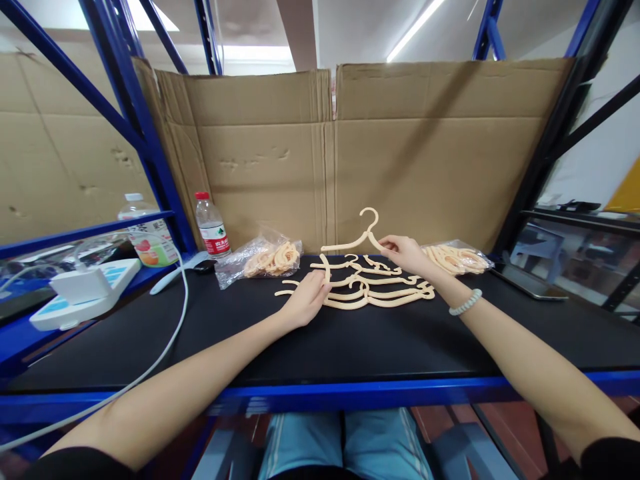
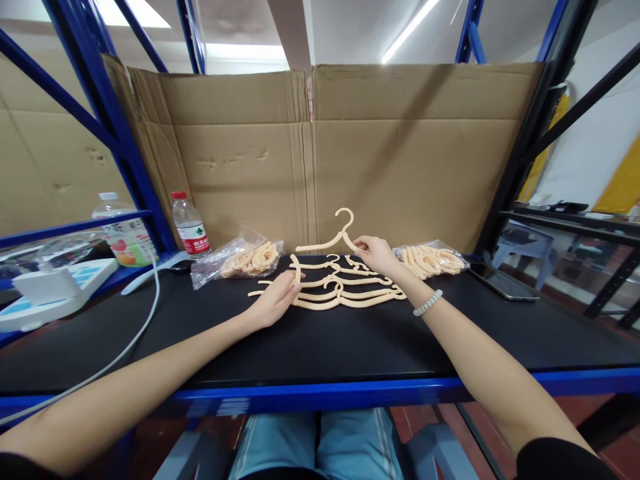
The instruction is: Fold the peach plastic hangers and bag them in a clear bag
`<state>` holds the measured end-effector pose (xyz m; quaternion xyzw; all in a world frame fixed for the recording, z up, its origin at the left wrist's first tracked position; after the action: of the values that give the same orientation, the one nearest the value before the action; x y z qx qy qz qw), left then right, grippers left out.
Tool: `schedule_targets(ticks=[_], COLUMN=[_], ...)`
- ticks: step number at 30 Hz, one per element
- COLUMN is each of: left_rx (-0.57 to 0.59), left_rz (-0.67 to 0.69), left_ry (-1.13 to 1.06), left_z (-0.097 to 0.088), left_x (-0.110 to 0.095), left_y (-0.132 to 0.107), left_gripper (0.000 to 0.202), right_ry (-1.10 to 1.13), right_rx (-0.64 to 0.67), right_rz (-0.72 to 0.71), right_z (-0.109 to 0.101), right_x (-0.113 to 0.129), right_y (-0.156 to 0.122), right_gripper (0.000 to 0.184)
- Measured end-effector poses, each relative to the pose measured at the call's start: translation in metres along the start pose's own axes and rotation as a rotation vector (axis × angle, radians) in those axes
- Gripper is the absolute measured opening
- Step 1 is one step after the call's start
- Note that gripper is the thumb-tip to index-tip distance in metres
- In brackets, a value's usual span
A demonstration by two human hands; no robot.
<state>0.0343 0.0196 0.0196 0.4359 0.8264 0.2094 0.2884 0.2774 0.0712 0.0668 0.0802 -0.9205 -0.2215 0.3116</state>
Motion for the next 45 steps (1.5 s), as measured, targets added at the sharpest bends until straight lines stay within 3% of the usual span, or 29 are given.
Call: schedule_targets(ticks=[3,8,12,20,29,37,45], left_rx=[-0.169,-0.322,-0.368,-0.441,-0.599,-0.566,-0.447], left_rz=[-0.030,-0.197,-0.328,-0.381,-0.570,-0.566,-0.561], left_ry=[-0.090,-0.535,-0.731,-0.983,-1.071,-1.158,-1.213], left_z=[-0.013,-0.013,-0.008,-0.006,-0.016,-0.014,-0.011], left_x=[0.000,0.016,0.022,0.023,0.028,0.034,0.025], left_y=[0.000,-0.001,-0.002,-0.002,-0.007,-0.007,-0.004], left_gripper=[0.025,0.031,0.037,0.027,0.024,0.031,0.031], right_ry=[0.096,0.327,0.306,0.331,0.402,0.508,0.487], right_rx=[0.120,0.347,0.362,0.380,0.413,0.511,0.426], right_rz=[-0.022,0.009,0.003,-0.054,-0.046,-0.135,-0.138], right_z=[0.005,0.020,0.019,0.013,0.014,0.018,0.010], right_x=[0.007,0.015,0.025,0.035,0.040,0.047,0.055], right_y=[-0.014,-0.029,-0.034,-0.040,-0.043,-0.045,-0.048], right_gripper=[0.014,0.022,0.027,0.035,0.035,0.027,0.025])
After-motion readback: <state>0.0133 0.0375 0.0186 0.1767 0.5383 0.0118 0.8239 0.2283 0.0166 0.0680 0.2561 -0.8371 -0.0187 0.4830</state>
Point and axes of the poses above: each hand's wrist, its own y-axis towards the middle knuckle, its own z-axis out of the palm, x = y × z, the point moved 6 cm from there along y, towards the middle knuckle, and after that the axes turned 10 degrees about z, right-handed, at the moved point
